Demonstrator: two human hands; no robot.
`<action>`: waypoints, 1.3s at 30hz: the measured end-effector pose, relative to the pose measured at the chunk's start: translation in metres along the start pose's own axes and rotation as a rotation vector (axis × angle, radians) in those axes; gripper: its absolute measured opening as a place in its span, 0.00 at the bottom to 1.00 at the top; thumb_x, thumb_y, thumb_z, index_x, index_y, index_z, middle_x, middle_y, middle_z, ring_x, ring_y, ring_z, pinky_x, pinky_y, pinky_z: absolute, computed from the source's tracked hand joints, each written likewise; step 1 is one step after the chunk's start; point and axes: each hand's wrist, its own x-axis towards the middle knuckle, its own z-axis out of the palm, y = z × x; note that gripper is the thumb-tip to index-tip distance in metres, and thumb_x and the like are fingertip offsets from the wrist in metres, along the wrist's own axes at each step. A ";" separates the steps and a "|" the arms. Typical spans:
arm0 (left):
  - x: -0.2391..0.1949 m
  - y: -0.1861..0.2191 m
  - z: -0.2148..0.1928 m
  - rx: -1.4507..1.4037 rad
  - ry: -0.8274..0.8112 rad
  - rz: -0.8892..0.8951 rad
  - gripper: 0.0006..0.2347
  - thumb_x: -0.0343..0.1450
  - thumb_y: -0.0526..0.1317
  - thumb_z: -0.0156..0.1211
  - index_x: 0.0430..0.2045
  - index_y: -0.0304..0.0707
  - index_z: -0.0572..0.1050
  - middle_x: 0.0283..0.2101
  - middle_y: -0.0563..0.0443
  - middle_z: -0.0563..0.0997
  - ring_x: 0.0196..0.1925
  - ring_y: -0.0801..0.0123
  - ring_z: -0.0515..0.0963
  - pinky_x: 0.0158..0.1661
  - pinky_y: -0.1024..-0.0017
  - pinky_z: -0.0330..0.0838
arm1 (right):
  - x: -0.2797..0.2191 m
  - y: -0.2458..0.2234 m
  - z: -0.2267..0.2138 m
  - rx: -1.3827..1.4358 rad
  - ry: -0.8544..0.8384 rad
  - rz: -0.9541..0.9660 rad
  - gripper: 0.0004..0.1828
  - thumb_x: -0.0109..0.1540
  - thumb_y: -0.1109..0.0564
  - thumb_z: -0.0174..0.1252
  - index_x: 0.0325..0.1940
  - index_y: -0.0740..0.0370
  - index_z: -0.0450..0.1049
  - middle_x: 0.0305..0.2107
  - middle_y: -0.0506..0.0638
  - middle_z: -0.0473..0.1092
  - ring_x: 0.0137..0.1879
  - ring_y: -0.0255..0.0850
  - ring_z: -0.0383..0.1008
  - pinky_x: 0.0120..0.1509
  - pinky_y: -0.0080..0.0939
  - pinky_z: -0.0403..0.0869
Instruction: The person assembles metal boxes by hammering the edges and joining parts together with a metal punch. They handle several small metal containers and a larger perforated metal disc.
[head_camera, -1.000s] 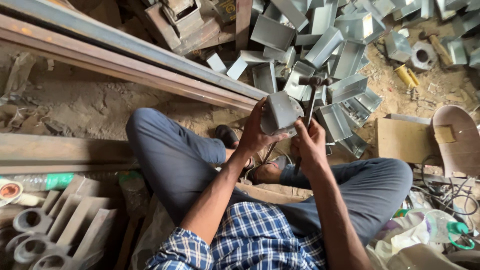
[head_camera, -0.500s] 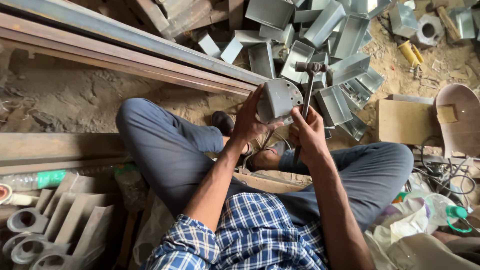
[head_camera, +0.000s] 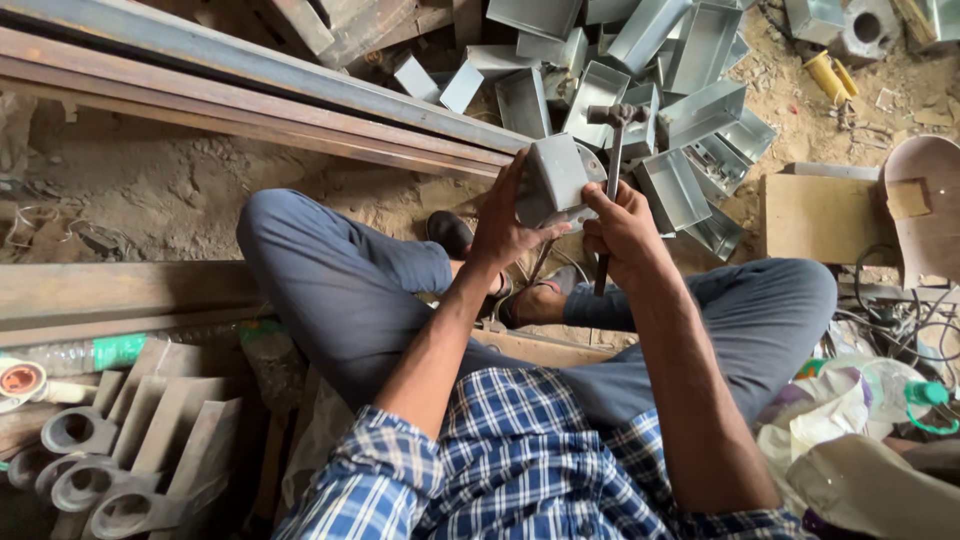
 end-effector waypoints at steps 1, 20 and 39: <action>-0.002 0.003 -0.002 0.002 0.000 -0.004 0.55 0.53 0.47 0.85 0.73 0.38 0.51 0.63 0.35 0.73 0.62 0.48 0.79 0.59 0.58 0.80 | -0.004 0.000 0.002 -0.012 -0.019 -0.020 0.07 0.69 0.54 0.57 0.40 0.57 0.69 0.21 0.37 0.60 0.20 0.24 0.53 0.23 0.30 0.53; -0.008 0.001 -0.015 -0.063 -0.140 0.000 0.54 0.58 0.50 0.82 0.73 0.36 0.46 0.64 0.33 0.69 0.65 0.48 0.74 0.59 0.58 0.75 | 0.007 -0.010 -0.008 -0.183 -0.023 0.140 0.09 0.68 0.52 0.60 0.38 0.56 0.70 0.23 0.38 0.63 0.21 0.24 0.54 0.23 0.30 0.52; -0.003 0.021 -0.060 -1.114 -0.163 -1.278 0.44 0.66 0.70 0.52 0.66 0.29 0.60 0.56 0.24 0.72 0.49 0.41 0.81 0.46 0.53 0.81 | -0.051 0.007 0.010 -0.707 -0.126 -0.388 0.16 0.69 0.50 0.60 0.36 0.66 0.71 0.19 0.43 0.61 0.24 0.30 0.58 0.26 0.35 0.57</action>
